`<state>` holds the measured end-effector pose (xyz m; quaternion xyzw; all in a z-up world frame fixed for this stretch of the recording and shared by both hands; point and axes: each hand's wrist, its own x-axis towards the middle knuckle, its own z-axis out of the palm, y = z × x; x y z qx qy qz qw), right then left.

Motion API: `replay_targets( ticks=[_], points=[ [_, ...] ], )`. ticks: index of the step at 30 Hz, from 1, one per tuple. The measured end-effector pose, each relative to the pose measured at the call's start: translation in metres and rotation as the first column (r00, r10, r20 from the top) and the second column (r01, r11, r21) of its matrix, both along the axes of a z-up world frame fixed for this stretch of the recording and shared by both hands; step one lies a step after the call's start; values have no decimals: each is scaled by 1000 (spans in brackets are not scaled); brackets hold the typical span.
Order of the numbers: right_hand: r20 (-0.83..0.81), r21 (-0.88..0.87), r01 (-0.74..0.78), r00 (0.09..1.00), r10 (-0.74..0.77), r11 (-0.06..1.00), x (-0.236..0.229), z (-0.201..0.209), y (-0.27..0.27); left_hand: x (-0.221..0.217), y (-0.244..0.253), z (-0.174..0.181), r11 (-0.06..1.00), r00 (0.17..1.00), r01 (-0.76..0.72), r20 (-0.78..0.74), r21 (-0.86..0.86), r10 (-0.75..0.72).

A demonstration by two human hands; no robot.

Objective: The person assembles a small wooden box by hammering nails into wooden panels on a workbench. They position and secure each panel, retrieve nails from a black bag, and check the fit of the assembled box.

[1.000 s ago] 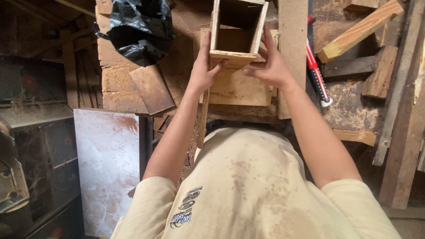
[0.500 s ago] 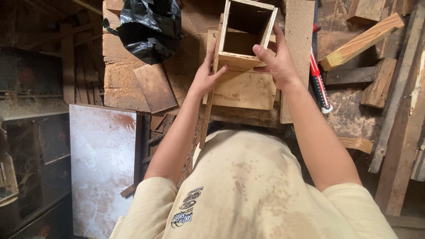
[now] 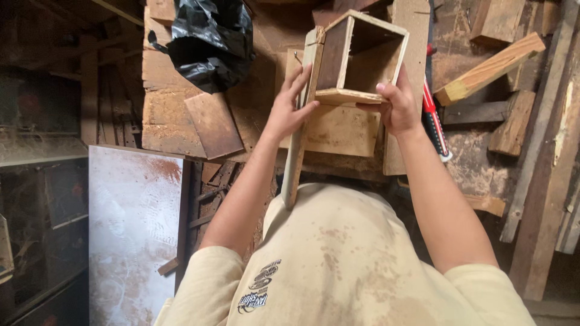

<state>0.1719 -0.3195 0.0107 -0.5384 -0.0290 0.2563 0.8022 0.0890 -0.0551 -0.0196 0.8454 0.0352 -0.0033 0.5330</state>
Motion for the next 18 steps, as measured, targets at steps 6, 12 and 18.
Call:
replay_targets(
  ticks=[6,12,18],
  points=[
    [-84,-29,33,996,-35,999,2,11,4,-8,4,-1,999,995,-36,89,27,34],
    [-16,-158,-28,1000,26,987,2,22,13,-15,13,-7,991,992,-124,-31,-39,123],
    [53,-340,-62,995,85,938,6,24,27,-14,28,-2,986,986,-121,-99,117,133]
  ],
)
